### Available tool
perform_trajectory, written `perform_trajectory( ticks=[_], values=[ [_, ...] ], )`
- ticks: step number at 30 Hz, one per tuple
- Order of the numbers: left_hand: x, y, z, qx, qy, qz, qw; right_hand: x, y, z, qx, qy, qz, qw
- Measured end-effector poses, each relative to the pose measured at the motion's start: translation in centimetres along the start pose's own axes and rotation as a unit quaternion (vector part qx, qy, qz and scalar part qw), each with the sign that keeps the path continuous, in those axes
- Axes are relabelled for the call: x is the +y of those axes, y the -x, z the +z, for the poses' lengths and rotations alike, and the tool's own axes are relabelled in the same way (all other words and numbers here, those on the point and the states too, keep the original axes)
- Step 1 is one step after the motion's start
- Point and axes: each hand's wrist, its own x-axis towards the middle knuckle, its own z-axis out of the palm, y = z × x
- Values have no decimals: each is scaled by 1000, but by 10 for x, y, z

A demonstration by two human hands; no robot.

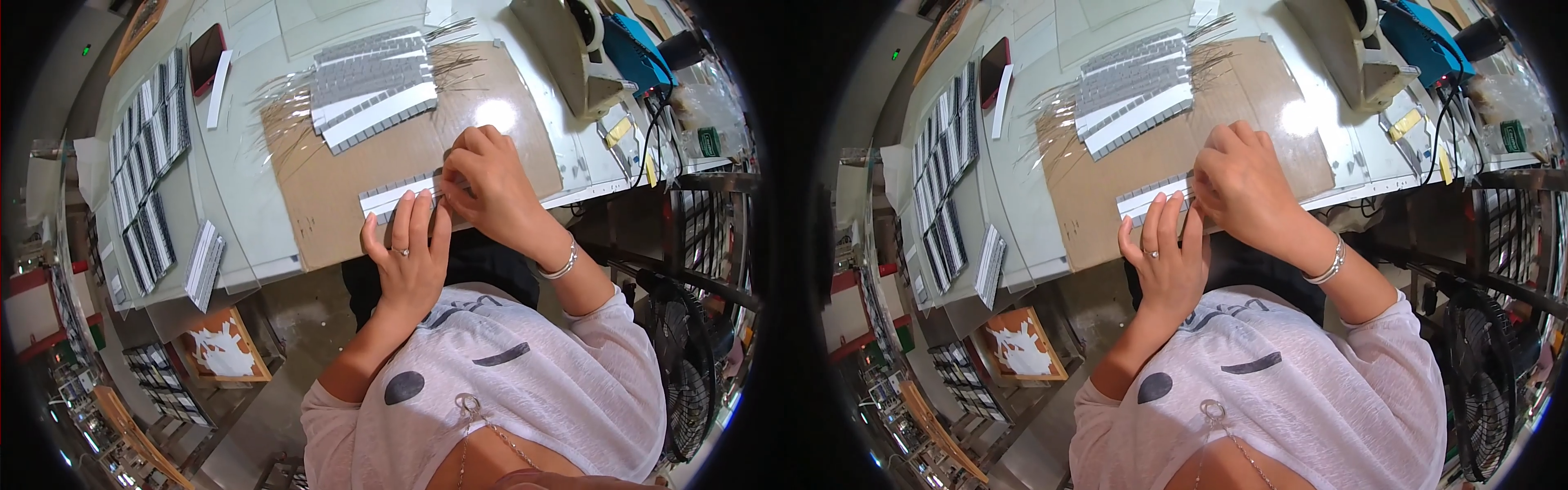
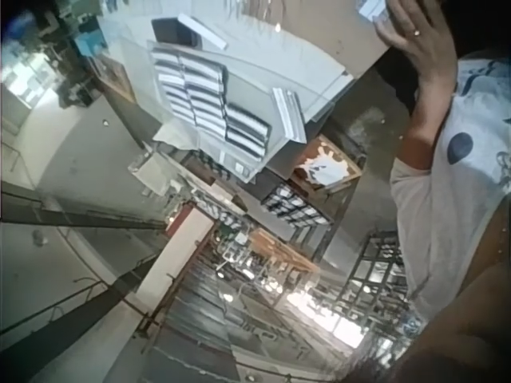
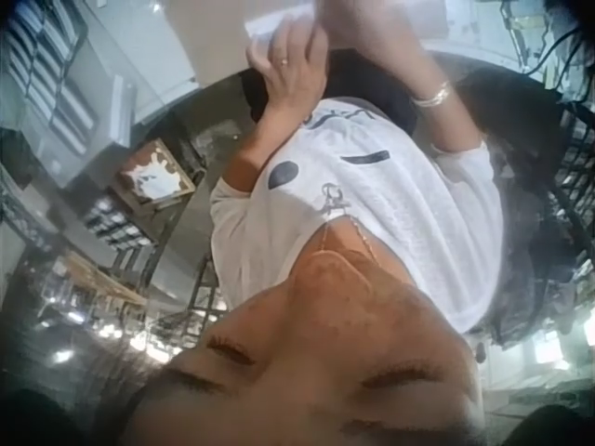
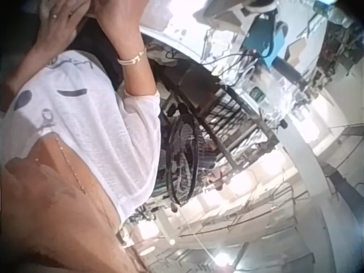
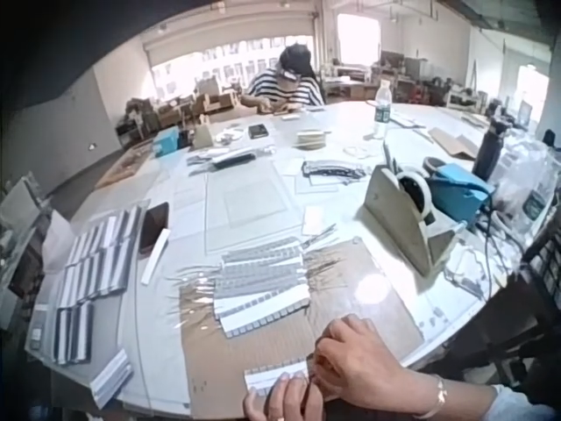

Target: The person inserts small metal pins into plastic carrier strips by hand as part of an assembly process.

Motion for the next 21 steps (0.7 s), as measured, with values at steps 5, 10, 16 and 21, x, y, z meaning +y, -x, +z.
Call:
perform_trajectory(
  ticks=[5,10,16,21],
  values=[
    [-2,3,-7,-46,-21,0,999,16,2,-18,47,-19,-53,997],
    [-3,5,-15,-68,-8,-11,998,93,2,-113,291,250,33,923],
    [-1,0,-18,-71,4,-8,997,157,7,-181,98,-139,265,949],
    [-3,2,-14,-38,-2,-18,999,142,21,-169,187,140,133,963]
  ],
)
